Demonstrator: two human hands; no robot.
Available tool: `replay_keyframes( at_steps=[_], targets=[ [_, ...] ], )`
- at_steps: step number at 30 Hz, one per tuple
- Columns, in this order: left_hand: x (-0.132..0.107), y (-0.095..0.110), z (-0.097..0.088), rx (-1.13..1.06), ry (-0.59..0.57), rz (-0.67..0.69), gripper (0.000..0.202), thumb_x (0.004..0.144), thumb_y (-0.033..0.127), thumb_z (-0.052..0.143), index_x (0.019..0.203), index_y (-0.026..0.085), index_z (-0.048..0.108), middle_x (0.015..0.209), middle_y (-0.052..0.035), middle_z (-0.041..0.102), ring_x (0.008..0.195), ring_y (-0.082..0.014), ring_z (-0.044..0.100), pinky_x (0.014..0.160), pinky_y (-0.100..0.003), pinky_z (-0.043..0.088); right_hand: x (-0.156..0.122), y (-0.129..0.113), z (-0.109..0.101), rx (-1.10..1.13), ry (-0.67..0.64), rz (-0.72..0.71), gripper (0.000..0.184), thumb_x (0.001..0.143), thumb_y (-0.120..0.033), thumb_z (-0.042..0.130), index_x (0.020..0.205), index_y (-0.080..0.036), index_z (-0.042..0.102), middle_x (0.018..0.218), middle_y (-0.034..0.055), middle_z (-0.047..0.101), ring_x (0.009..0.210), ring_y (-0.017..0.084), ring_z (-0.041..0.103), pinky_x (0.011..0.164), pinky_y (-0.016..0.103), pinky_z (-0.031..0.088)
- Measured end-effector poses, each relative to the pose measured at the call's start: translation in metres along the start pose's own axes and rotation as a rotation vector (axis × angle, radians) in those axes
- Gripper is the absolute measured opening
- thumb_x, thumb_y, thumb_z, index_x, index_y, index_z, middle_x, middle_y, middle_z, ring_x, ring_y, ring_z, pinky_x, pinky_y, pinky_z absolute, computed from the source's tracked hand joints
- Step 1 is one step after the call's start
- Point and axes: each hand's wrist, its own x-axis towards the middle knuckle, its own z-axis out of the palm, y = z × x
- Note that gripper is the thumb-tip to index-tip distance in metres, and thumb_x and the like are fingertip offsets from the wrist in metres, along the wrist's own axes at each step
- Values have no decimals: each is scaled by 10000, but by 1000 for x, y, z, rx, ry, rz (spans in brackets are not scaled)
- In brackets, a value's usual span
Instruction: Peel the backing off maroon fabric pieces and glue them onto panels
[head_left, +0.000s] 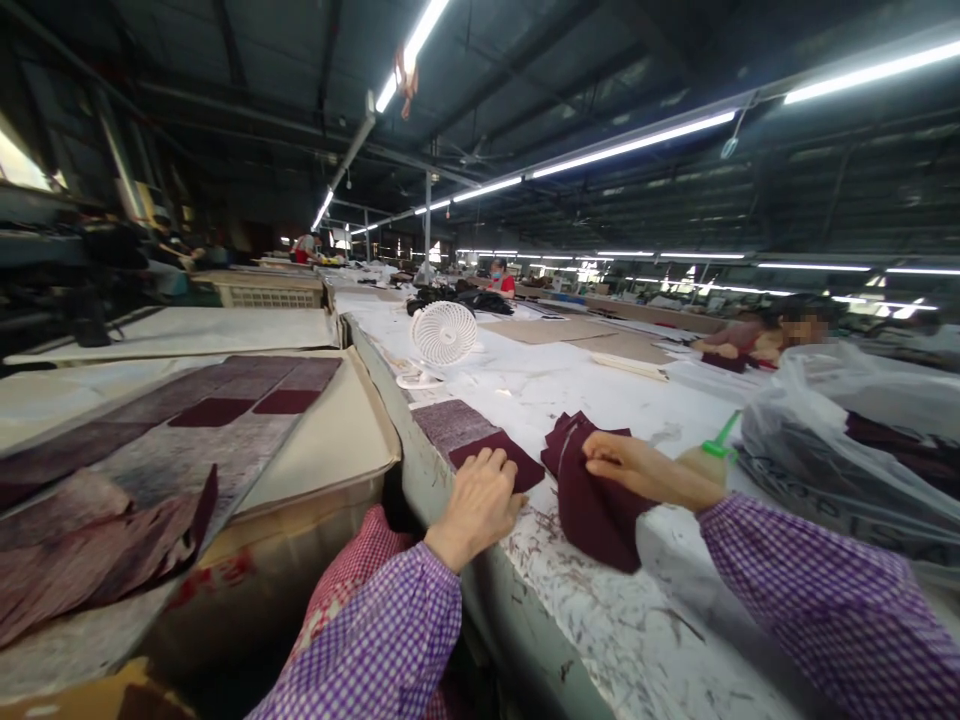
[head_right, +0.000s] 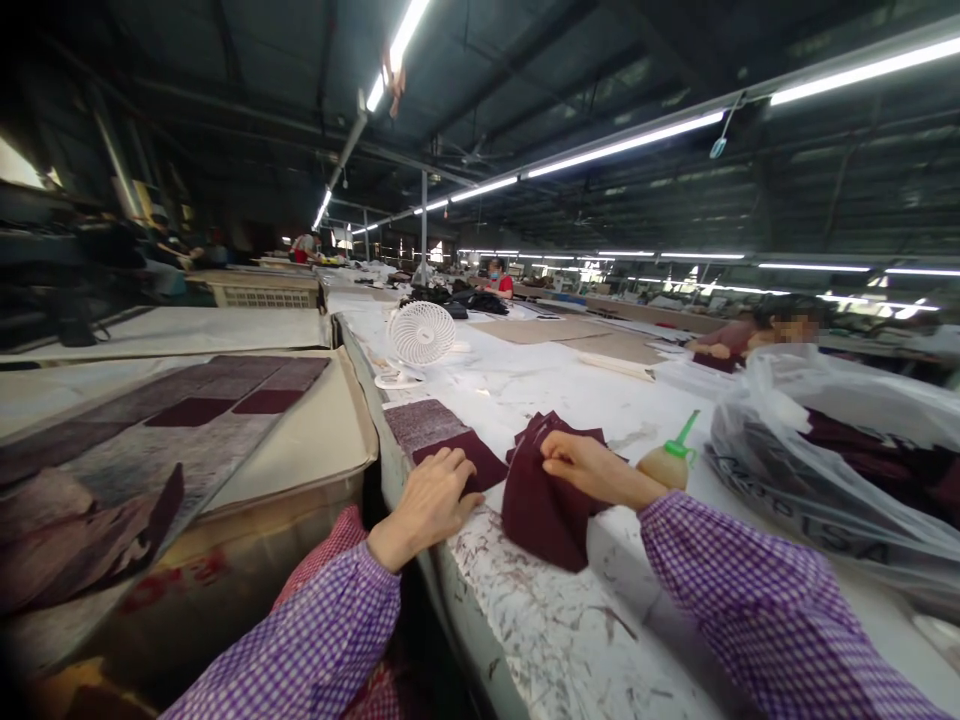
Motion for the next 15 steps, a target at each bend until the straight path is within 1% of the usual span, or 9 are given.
replay_keyframes(
  at_steps=[2, 3, 5, 6, 8, 10, 12, 13, 15],
  targets=[
    [3, 4, 1, 9, -14, 7, 180, 830, 289, 532, 908, 138, 592, 977, -104, 578, 965, -267, 507, 824, -400, 421, 3, 27, -10, -54, 121, 114, 147, 860, -325, 465, 871, -186, 514, 774, 25, 621, 693, 158, 573, 629, 280, 450],
    [5, 6, 2, 13, -14, 14, 150, 832, 241, 510, 885, 133, 600, 968, -110, 584, 959, -269, 513, 817, -399, 422, 5, 39, -13, -115, 171, 178, 133, 847, -312, 477, 868, -190, 526, 774, 30, 638, 701, 165, 590, 642, 286, 458],
    [7, 6, 5, -16, 1, -4, 143, 810, 140, 471, 835, 129, 611, 944, -115, 601, 942, -266, 529, 792, -382, 422, 7, 59, -15, -249, 238, 269, 123, 829, -281, 486, 876, -194, 559, 802, 45, 662, 734, 185, 614, 682, 310, 469],
    [8, 5, 7, -84, 25, -53, 153, 790, 106, 467, 807, 134, 617, 925, -110, 612, 925, -258, 541, 779, -365, 419, 7, 66, -14, -301, 259, 295, 138, 822, -268, 489, 896, -192, 577, 846, 61, 669, 764, 198, 620, 707, 329, 471],
    [9, -3, 10, -298, 102, -220, 154, 755, 85, 485, 752, 150, 624, 854, -88, 634, 861, -232, 567, 752, -331, 409, 9, 69, -9, -392, 307, 300, 204, 817, -242, 487, 973, -178, 601, 994, 106, 653, 858, 234, 614, 766, 379, 465],
    [11, -13, 11, -498, 186, -381, 141, 739, 99, 507, 716, 165, 629, 757, -58, 641, 762, -202, 582, 716, -307, 399, 12, 59, -3, -473, 369, 230, 261, 831, -222, 467, 1048, -166, 601, 1116, 128, 612, 957, 258, 584, 828, 415, 446],
    [14, -23, 11, -605, 238, -454, 140, 729, 104, 513, 693, 171, 630, 666, -31, 626, 671, -180, 574, 673, -290, 388, 19, 38, 3, -494, 375, 70, 266, 866, -212, 426, 1053, -173, 611, 1106, 105, 620, 998, 244, 562, 877, 404, 427],
    [15, -26, 11, -639, 254, -464, 138, 720, 101, 517, 679, 173, 629, 627, -18, 613, 638, -170, 564, 656, -282, 381, 26, 26, 8, -459, 330, -34, 263, 887, -216, 405, 1032, -182, 622, 1061, 85, 640, 996, 224, 560, 894, 379, 422],
    [17, -30, 11, -744, 294, -487, 130, 685, 85, 539, 627, 174, 615, 564, 7, 582, 590, -151, 536, 639, -266, 370, 42, 0, 19, -387, 177, -222, 285, 917, -228, 376, 936, -187, 658, 979, 61, 663, 937, 191, 576, 877, 335, 431]
  ],
)
